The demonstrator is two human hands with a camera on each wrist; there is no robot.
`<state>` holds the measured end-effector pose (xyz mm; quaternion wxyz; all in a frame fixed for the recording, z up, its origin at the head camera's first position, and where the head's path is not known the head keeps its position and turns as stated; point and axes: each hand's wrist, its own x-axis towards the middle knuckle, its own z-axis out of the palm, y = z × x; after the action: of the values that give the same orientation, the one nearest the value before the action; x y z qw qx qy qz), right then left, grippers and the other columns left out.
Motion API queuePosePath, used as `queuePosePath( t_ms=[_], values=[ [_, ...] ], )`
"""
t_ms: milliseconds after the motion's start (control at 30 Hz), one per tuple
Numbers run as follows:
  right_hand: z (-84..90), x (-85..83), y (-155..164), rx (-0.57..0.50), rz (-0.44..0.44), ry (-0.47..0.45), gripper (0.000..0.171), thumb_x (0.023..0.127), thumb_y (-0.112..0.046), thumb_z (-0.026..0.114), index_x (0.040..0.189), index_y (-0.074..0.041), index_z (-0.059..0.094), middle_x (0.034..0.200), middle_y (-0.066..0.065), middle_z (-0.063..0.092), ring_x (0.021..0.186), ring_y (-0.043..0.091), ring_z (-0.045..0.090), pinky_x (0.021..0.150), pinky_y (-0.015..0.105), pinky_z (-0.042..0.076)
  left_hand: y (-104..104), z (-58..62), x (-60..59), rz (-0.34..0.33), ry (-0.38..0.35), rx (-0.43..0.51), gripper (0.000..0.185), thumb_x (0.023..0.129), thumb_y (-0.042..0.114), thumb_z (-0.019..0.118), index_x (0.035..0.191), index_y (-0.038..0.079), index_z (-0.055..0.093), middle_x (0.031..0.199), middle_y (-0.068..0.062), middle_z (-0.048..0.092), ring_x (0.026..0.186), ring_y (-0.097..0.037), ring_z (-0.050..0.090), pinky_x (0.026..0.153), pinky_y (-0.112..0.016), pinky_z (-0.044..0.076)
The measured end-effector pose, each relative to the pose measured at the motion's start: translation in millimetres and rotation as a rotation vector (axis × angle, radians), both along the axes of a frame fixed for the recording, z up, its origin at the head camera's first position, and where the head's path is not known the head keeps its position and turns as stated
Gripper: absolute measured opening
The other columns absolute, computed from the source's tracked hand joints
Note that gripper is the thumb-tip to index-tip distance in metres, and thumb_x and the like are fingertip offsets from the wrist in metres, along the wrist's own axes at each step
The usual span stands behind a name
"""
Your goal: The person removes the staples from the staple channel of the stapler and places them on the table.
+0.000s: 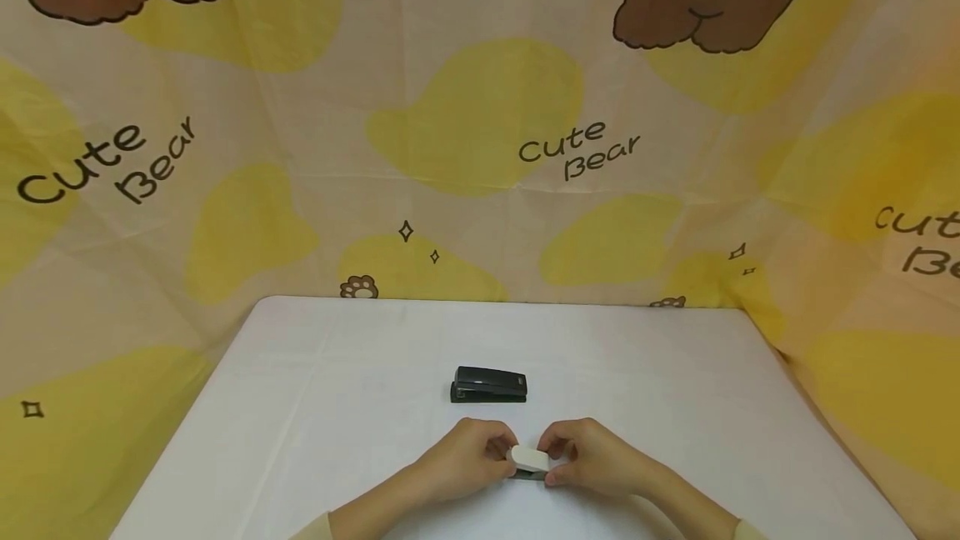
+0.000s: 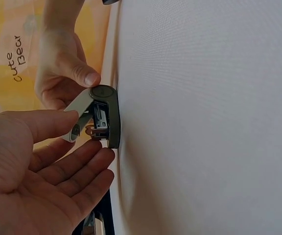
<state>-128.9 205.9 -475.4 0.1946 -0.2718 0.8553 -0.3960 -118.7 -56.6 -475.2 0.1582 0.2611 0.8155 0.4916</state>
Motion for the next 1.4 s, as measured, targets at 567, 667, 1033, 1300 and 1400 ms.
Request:
queuePosePath(
  t_ms=[567, 667, 1033, 1300, 1400],
  values=[
    [3.3, 1.0, 1, -0.004, -0.02, -0.005, 0.03, 0.084, -0.021, 0.09, 0.109, -0.019, 0.072, 0.1, -0.013, 0.067, 0.091, 0.01, 0.061, 0.078, 0.026, 0.051, -4, 0.2, 2.0, 0.003, 0.016, -0.024, 0.023, 0.086, 0.005, 0.081, 0.108, 0.008, 0.075, 0.088, 0.012, 0.069, 0.082, -0.001, 0.063, 0.079, -0.023, 0.053],
    [6.1, 1.0, 1, -0.014, -0.019, 0.022, 0.031, 0.084, -0.022, 0.089, 0.11, -0.018, 0.072, 0.102, -0.012, 0.068, 0.095, 0.011, 0.062, 0.079, 0.027, 0.051, -5, -0.3, 1.5, 0.011, 0.026, -0.046, 0.028, 0.085, 0.004, 0.083, 0.111, 0.007, 0.075, 0.089, 0.011, 0.069, 0.083, -0.002, 0.062, 0.078, -0.023, 0.053],
    [10.5, 3.6, -9, -0.09, -0.028, 0.014, 0.032, 0.085, -0.019, 0.089, 0.112, -0.016, 0.072, 0.102, -0.006, 0.068, 0.08, 0.011, 0.062, 0.067, 0.025, 0.053, -8, -3.7, -2.4, 0.019, 0.069, -0.055, 0.025, 0.082, 0.002, 0.083, 0.106, 0.006, 0.077, 0.087, 0.006, 0.068, 0.078, -0.004, 0.058, 0.072, -0.023, 0.05],
    [13.7, 4.0, -18, -0.124, -0.027, 0.013, 0.03, 0.085, -0.017, 0.088, 0.11, -0.016, 0.073, 0.101, -0.006, 0.069, 0.082, 0.01, 0.063, 0.066, 0.025, 0.053, -8, -8.9, -6.7, 0.022, 0.044, -0.085, 0.022, 0.083, 0.005, 0.084, 0.104, 0.006, 0.079, 0.086, 0.012, 0.068, 0.076, -0.002, 0.057, 0.071, -0.023, 0.049],
    [14.8, 4.2, -21, -0.123, -0.023, 0.012, 0.029, 0.085, -0.018, 0.088, 0.11, -0.016, 0.073, 0.102, -0.006, 0.069, 0.084, 0.01, 0.062, 0.066, 0.025, 0.053, -7, -9.5, -7.3, 0.02, 0.038, -0.084, 0.02, 0.082, 0.005, 0.085, 0.102, 0.007, 0.08, 0.086, 0.013, 0.068, 0.072, -0.002, 0.056, 0.067, -0.023, 0.049]
  ],
)
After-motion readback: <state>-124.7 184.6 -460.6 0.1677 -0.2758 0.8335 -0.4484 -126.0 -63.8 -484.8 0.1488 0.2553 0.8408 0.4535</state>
